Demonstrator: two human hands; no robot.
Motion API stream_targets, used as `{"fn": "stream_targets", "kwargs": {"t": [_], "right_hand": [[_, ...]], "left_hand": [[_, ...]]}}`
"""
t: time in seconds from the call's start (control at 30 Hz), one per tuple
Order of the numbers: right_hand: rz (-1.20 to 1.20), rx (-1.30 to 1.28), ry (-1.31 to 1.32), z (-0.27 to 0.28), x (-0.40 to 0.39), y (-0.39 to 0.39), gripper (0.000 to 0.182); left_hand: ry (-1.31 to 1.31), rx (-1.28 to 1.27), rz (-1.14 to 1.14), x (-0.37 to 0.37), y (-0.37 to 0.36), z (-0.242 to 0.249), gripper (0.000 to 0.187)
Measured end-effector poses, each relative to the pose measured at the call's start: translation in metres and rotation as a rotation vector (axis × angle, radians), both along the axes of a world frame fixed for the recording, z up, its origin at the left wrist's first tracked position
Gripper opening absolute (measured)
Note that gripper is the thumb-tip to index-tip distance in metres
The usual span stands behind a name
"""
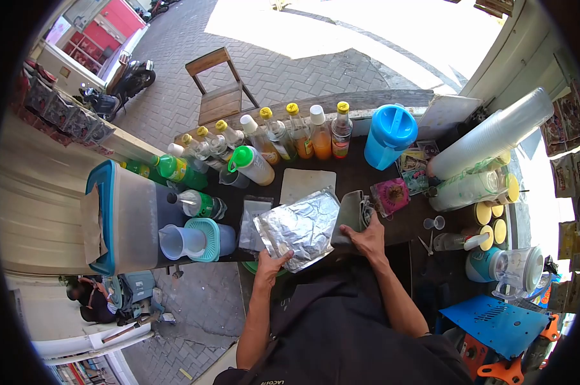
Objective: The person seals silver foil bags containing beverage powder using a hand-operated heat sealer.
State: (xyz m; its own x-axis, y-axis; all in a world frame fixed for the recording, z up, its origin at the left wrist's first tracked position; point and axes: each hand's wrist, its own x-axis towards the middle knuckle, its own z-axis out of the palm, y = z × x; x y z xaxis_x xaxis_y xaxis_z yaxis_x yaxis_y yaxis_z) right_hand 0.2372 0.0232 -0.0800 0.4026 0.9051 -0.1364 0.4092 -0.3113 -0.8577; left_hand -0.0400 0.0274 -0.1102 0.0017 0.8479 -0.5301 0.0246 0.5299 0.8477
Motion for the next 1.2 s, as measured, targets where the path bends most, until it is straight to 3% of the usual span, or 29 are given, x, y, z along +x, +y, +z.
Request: {"fn": "stream_targets", "kwargs": {"t": [0.1,0.17,0.2,0.23,0.3,0.37,0.4,0.47,0.5,0.57,0.63,0.67,0.7,0.77,0.83,0.9,0.97,1.0,1.07,1.1,1.17,1.2], "right_hand": [[0.316,-0.03,0.067,0.005,-0.045,0.005,0.067],[0.629,-0.014,0.107,-0.001,-0.073,0.002,0.067],[0.807,0.123,0.001,-0.012,-0.078,0.001,0.061],[0.809,0.118,-0.004,-0.025,-0.075,0.004,0.061],[0.789,0.019,-0.291,-0.045,-0.057,0.013,0.055],[0.594,-0.156,-0.37,-0.035,-0.015,0.036,0.049],[0.606,-0.155,-0.376,-0.031,-0.014,0.049,0.049],[0.314,-0.046,-0.515,-0.026,-0.022,0.053,0.061],[0.319,-0.047,-0.515,-0.022,-0.034,0.049,0.061],[0.529,0.123,-0.297,-0.016,-0.066,0.039,0.057],[0.994,0.026,-0.072,-0.019,-0.075,0.034,0.048],[1.05,-0.108,-0.13,-0.03,-0.073,0.035,0.04],[0.951,-0.13,-0.311,-0.049,-0.063,0.038,0.033],[0.451,0.001,-0.619,-0.042,-0.04,0.051,0.018],[0.195,0.082,-0.672,-0.022,-0.032,0.064,0.017],[0.202,0.051,-0.654,-0.018,-0.059,0.064,0.022],[0.573,0.096,-0.484,-0.047,-0.092,0.051,0.025],[0.916,-0.118,-0.371,-0.04,-0.106,0.053,0.024],[1.18,-0.214,0.101,-0.014,-0.121,0.058,0.027],[1.183,-0.217,0.099,-0.017,-0.118,0.062,0.027],[1.011,-0.245,-0.096,-0.034,-0.106,0.071,0.026],[0.85,-0.099,-0.379,-0.05,-0.093,0.077,0.028]], "left_hand": [[0.094,-0.075,0.006,0.004,-0.021,0.009,0.046],[0.171,-0.075,-0.018,-0.004,-0.033,-0.016,0.042],[0.137,-0.067,-0.019,-0.004,-0.036,-0.017,0.036],[0.103,-0.062,-0.02,-0.002,-0.039,-0.019,0.031],[0.11,-0.1,0.036,-0.001,-0.046,-0.022,0.028],[0.017,-0.065,0.075,0.001,-0.051,-0.025,0.028],[0.012,-0.064,0.086,0.005,-0.046,-0.023,0.028],[-0.133,-0.207,0.025,0.01,-0.045,-0.015,0.028],[-0.134,-0.21,0.03,0.011,-0.044,-0.015,0.028],[-0.158,-0.181,0.031,0.01,-0.041,-0.02,0.028],[-0.148,-0.195,0.043,0.007,-0.043,-0.027,0.026],[-0.138,-0.185,0.025,0.006,-0.044,-0.031,0.025],[-0.13,-0.175,0.009,0.006,-0.046,-0.035,0.024],[-0.127,-0.212,0.009,0.008,-0.049,-0.038,0.021],[-0.105,-0.247,-0.013,0.007,-0.048,-0.038,0.019],[-0.118,-0.249,-0.016,0.01,-0.048,-0.04,0.019],[-0.136,-0.246,-0.032,0.019,-0.047,-0.04,0.018],[-0.179,-0.211,-0.004,0.023,-0.047,-0.037,0.018],[-0.17,-0.176,0.073,0.035,-0.047,-0.031,0.019],[-0.173,-0.177,0.075,0.032,-0.049,-0.033,0.019],[-0.154,-0.196,-0.129,0.024,-0.051,-0.029,0.02],[0.069,-0.275,-0.218,0.021,-0.048,-0.02,0.023]]}}
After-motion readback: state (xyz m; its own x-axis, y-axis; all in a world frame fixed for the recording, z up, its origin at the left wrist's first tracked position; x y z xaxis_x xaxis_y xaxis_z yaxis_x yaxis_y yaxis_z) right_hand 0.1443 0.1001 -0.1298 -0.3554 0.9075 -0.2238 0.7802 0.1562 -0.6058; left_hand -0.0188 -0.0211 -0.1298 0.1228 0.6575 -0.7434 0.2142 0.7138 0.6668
